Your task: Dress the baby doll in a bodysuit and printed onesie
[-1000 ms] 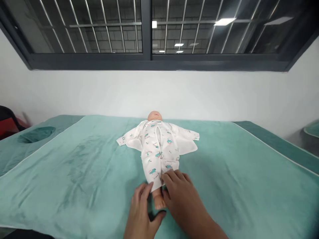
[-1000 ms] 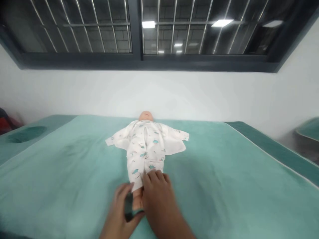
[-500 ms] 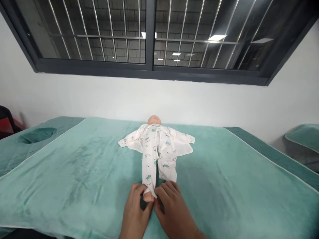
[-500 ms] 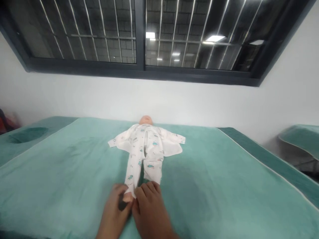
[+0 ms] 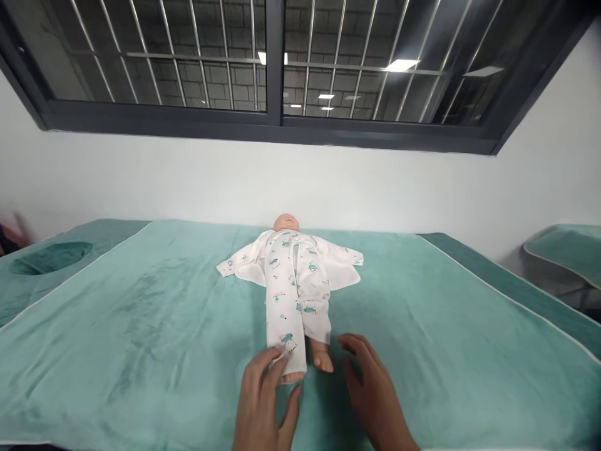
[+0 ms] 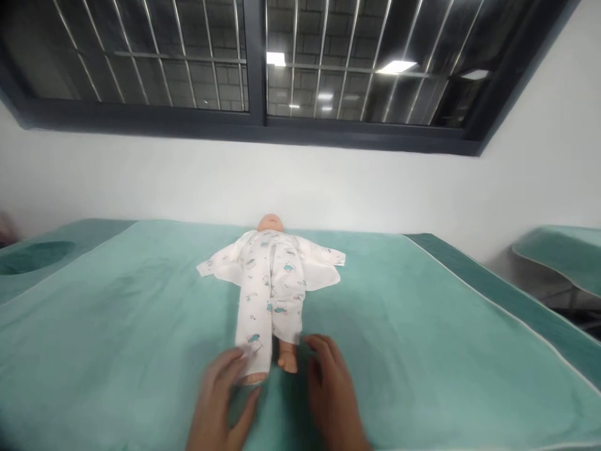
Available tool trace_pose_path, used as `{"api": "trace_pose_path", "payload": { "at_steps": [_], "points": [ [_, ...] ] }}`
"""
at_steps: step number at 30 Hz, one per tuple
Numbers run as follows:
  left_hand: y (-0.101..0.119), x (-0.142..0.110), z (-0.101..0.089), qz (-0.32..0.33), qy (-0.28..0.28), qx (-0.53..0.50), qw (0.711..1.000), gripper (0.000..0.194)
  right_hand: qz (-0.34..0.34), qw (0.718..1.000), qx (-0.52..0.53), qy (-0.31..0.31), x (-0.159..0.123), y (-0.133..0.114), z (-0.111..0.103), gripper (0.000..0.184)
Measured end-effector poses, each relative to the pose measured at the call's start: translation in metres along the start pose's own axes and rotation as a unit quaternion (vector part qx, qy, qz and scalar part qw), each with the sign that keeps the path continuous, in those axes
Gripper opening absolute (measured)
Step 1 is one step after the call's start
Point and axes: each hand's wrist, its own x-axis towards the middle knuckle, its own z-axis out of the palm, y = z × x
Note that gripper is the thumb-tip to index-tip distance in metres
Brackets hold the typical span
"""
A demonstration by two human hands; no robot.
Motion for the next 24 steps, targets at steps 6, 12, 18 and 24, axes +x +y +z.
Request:
{"api": "trace_pose_path", "payload": {
  "at_steps": [6, 12, 18, 24],
  "points": [
    [0.028, 0.05, 0.01, 0.067, -0.144, 0.103, 0.982, 0.049, 0.024, 0.996, -0.044, -0.075, 0.027, 0.002, 0.016, 0.018],
    [0.038, 0.062, 0.013, 0.067, -0.183, 0.084, 0.977, 0.035, 0.016, 0.996, 0.058, -0.061, 0.019, -0.002, 0.004, 0.012],
    [0.043, 0.05, 0.017, 0.008, -0.15, -0.072, 0.986, 0.023, -0.023, 0.99, 0.13, -0.048, 0.003, -0.012, -0.023, 0.013],
    [0.04, 0.039, 0.018, 0.032, -0.135, -0.145, 0.98, 0.022, -0.059, 0.988, 0.127, -0.069, -0.004, -0.008, -0.029, 0.012]
  ]
}}
